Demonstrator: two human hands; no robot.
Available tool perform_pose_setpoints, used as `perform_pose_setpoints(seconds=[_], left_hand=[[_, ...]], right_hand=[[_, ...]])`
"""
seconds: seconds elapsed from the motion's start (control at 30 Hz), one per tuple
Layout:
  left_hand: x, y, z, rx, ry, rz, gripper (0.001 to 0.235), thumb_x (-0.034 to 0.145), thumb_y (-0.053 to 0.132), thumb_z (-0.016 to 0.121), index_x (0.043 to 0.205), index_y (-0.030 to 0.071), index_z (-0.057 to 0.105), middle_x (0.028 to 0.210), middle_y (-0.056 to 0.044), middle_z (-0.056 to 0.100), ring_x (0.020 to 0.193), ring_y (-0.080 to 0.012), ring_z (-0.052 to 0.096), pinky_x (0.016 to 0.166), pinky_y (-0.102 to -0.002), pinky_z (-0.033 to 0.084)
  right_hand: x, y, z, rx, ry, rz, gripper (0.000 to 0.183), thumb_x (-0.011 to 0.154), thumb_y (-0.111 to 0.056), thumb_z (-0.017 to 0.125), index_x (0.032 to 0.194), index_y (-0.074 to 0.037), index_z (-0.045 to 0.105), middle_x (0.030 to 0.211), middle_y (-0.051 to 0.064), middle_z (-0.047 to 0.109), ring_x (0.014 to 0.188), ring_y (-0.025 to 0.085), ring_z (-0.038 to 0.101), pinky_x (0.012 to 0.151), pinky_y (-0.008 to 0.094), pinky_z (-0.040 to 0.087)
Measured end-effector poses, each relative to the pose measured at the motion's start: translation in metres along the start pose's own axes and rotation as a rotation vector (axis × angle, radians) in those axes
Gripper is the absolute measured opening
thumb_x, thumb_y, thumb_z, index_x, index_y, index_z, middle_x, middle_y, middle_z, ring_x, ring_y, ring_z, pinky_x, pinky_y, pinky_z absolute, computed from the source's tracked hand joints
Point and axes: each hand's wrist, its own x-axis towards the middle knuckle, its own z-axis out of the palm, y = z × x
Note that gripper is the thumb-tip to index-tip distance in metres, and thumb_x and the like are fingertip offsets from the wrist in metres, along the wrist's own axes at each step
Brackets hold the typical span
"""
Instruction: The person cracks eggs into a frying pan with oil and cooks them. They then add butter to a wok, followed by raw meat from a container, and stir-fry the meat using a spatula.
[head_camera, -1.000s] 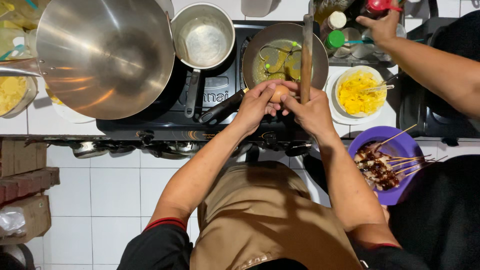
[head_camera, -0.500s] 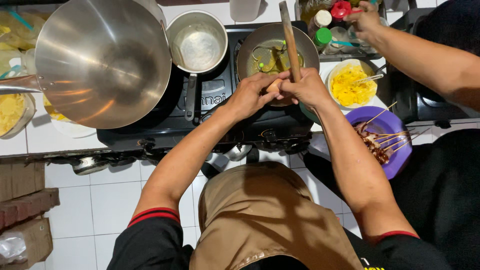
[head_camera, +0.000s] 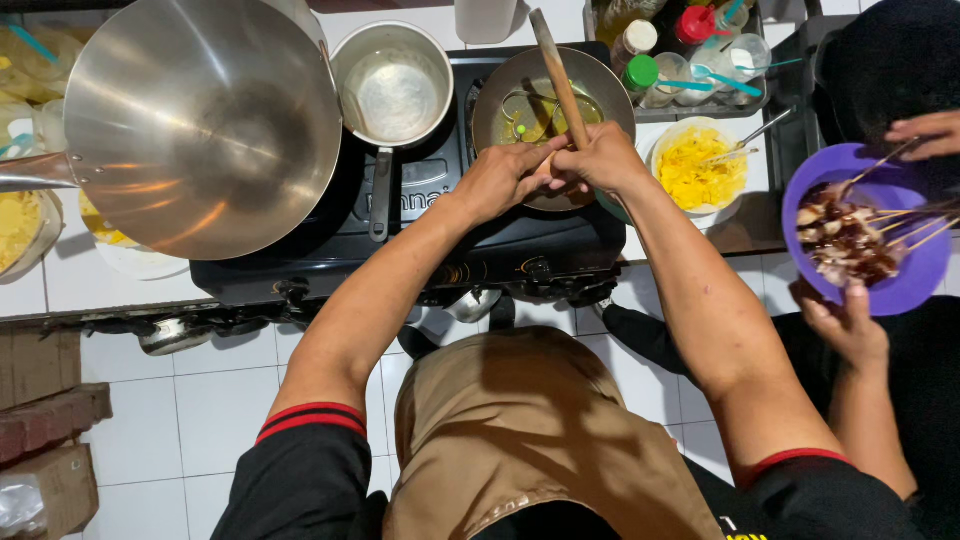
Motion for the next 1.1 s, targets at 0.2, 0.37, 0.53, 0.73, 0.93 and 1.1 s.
perform_pose_setpoints(seconds=[0.2,0.37,0.53,0.73,0.93,1.1], left_hand=[[0.000,-0.002,0.001,-0.014,0.010,0.011,0.058,0.095,0.022,0.075,0.148,0.013,0.054,0.113,-0.017,0.073,0.101,-0.0384,0.070,0.088,-0.045,0.057],[0.001,-0.005,0.000,-0.019,0.009,0.032,0.056,0.095,0.021,0.075,0.147,0.012,0.056,0.114,-0.017,0.073,0.103,-0.0388,0.070,0.088,-0.045,0.057],[0.001,-0.006,0.000,-0.033,0.015,0.044,0.053,0.095,0.019,0.075,0.144,0.010,0.059,0.119,-0.017,0.072,0.104,-0.0389,0.070,0.089,-0.044,0.058],[0.002,-0.010,-0.002,-0.016,0.016,0.102,0.050,0.094,0.017,0.074,0.141,0.006,0.060,0.127,-0.017,0.070,0.106,-0.0395,0.070,0.090,-0.044,0.058],[0.002,-0.016,0.000,0.006,-0.015,0.092,0.045,0.094,0.017,0.076,0.135,0.005,0.064,0.123,-0.016,0.071,0.104,-0.0382,0.071,0.090,-0.043,0.059],[0.002,-0.024,0.001,0.031,-0.002,0.165,0.041,0.095,0.019,0.075,0.133,0.005,0.066,0.122,-0.015,0.072,0.102,-0.0368,0.072,0.089,-0.042,0.060]], right_hand=[[0.000,-0.001,0.000,0.013,0.020,0.041,0.025,0.086,-0.005,0.069,0.110,0.004,0.069,0.080,0.010,0.075,0.070,0.016,0.077,0.044,0.022,0.048],[0.002,0.002,0.000,0.015,0.023,0.032,0.024,0.087,-0.005,0.070,0.109,0.005,0.070,0.081,0.011,0.075,0.071,0.017,0.077,0.043,0.022,0.048],[0.003,0.003,-0.001,0.010,0.037,0.027,0.024,0.087,-0.005,0.070,0.110,0.004,0.070,0.081,0.011,0.076,0.071,0.017,0.078,0.044,0.023,0.050],[-0.002,-0.002,0.002,-0.032,0.066,0.019,0.024,0.087,-0.006,0.072,0.108,0.004,0.071,0.083,0.011,0.076,0.071,0.016,0.077,0.045,0.023,0.051],[-0.005,-0.004,0.003,-0.049,0.065,-0.006,0.022,0.087,-0.005,0.072,0.108,0.004,0.072,0.081,0.011,0.076,0.071,0.015,0.077,0.047,0.023,0.053],[-0.004,0.000,0.003,-0.021,0.057,-0.010,0.022,0.087,-0.004,0.072,0.108,0.004,0.072,0.082,0.011,0.076,0.071,0.015,0.076,0.047,0.024,0.053]])
